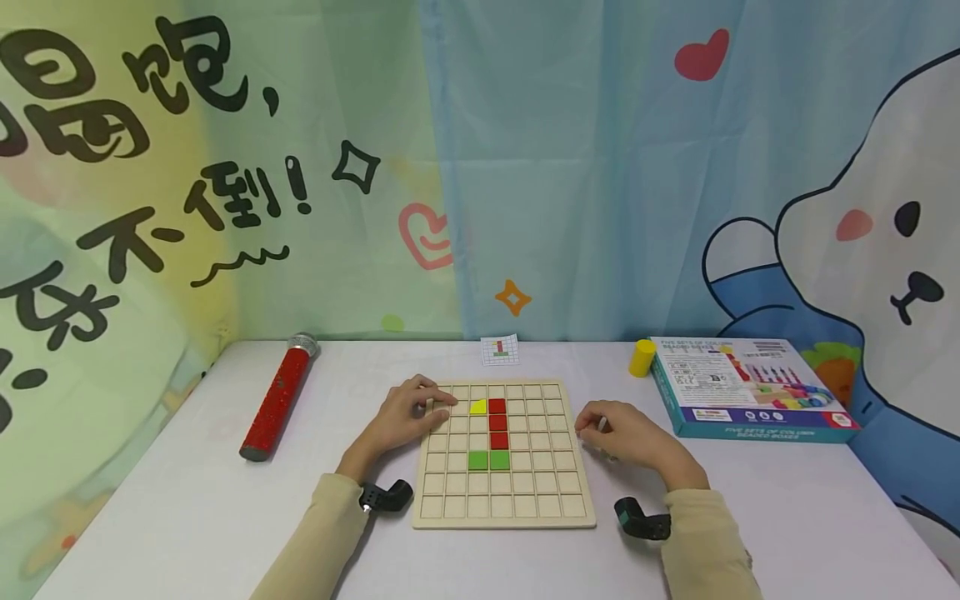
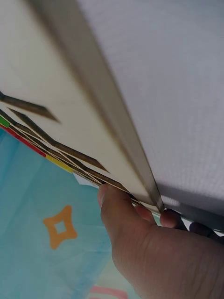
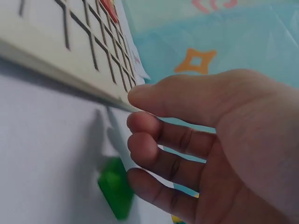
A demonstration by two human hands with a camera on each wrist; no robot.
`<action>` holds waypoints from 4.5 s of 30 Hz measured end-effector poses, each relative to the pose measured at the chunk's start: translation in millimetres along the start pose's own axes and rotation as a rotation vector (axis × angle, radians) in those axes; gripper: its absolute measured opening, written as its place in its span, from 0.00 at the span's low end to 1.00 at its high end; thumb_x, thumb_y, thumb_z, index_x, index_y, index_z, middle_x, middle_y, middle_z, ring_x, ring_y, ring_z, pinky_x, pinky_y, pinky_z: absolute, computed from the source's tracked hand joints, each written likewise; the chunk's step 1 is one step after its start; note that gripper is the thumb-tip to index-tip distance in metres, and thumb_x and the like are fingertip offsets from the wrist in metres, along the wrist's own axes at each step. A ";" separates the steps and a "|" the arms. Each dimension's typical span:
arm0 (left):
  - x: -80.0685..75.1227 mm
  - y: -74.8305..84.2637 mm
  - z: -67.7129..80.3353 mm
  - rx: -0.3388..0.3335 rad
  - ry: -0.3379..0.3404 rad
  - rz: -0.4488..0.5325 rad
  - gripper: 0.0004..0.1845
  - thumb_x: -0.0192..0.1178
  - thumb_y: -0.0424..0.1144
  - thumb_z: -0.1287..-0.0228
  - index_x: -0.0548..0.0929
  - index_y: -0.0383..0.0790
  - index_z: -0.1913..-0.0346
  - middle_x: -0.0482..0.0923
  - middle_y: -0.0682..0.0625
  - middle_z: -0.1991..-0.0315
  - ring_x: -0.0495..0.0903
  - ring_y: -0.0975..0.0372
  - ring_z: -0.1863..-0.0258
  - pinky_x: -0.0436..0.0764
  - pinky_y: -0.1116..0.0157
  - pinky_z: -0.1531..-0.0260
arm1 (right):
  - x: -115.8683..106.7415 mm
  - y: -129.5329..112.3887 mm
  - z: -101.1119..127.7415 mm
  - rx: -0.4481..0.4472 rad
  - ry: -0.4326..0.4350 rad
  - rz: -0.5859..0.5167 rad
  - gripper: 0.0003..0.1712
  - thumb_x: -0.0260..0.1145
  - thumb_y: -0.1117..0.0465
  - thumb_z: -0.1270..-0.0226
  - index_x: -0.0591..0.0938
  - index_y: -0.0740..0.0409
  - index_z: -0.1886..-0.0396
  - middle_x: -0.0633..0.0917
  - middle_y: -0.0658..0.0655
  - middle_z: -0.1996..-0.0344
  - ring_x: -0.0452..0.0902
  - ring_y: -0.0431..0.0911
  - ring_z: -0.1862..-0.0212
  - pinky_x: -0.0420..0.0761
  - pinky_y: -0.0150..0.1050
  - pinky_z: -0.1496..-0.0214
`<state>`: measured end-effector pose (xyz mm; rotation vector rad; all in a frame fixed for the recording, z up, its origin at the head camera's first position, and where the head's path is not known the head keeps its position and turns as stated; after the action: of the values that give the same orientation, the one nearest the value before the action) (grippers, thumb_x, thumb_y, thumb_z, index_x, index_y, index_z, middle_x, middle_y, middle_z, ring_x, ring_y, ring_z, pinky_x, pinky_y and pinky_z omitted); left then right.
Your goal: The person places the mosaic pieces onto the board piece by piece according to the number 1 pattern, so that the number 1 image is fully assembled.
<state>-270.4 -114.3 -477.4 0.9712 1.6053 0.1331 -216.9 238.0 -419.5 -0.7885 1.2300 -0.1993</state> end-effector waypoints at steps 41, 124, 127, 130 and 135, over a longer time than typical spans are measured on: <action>-0.7 -0.4 0.3 -0.005 -0.026 0.003 0.11 0.61 0.49 0.38 0.85 0.59 0.54 0.75 0.53 0.55 0.73 0.60 0.55 0.62 0.60 0.54 | -9.5 17.3 15.0 0.220 -0.101 -0.033 0.22 0.73 0.63 0.48 0.72 0.60 0.56 0.69 0.53 0.73 0.67 0.46 0.67 0.65 0.37 0.67; 3.1 6.0 -1.2 0.011 0.034 -0.038 0.11 0.61 0.48 0.37 0.85 0.57 0.53 0.76 0.50 0.51 0.68 0.65 0.70 0.61 0.54 0.52 | 38.7 -29.2 -18.7 -0.145 -0.012 -0.003 0.15 0.70 0.51 0.42 0.79 0.49 0.59 0.75 0.46 0.75 0.67 0.37 0.74 0.68 0.30 0.71; 3.7 5.4 -1.6 0.015 0.041 -0.047 0.10 0.61 0.48 0.37 0.85 0.57 0.53 0.76 0.50 0.52 0.68 0.65 0.70 0.62 0.55 0.52 | 40.6 -30.0 -19.7 -0.160 0.003 0.018 0.15 0.70 0.50 0.43 0.78 0.49 0.59 0.75 0.45 0.74 0.66 0.36 0.75 0.68 0.30 0.71; 4.1 5.2 -1.9 0.020 0.046 -0.052 0.10 0.60 0.48 0.37 0.85 0.57 0.54 0.76 0.50 0.52 0.68 0.66 0.70 0.62 0.55 0.53 | 41.8 -30.1 -20.3 -0.172 0.013 0.032 0.15 0.70 0.51 0.43 0.78 0.49 0.59 0.75 0.45 0.72 0.66 0.35 0.74 0.68 0.30 0.71; 4.3 5.8 -2.7 0.025 0.045 -0.051 0.10 0.60 0.48 0.37 0.85 0.57 0.53 0.76 0.50 0.52 0.68 0.66 0.71 0.62 0.54 0.52 | 42.5 -31.8 -20.0 -0.186 0.023 0.049 0.14 0.71 0.52 0.43 0.78 0.48 0.60 0.77 0.46 0.70 0.67 0.36 0.73 0.69 0.30 0.70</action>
<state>-269.6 -106.7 -476.5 0.9520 1.6754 0.1010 -211.2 183.5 -434.1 -0.9176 1.3014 -0.0545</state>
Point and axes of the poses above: each hand's wrist, its own z-axis away from the middle knuckle, its own x-axis out of the palm, y = z × x, the point moved 1 cm from there along -z, towards the middle knuckle
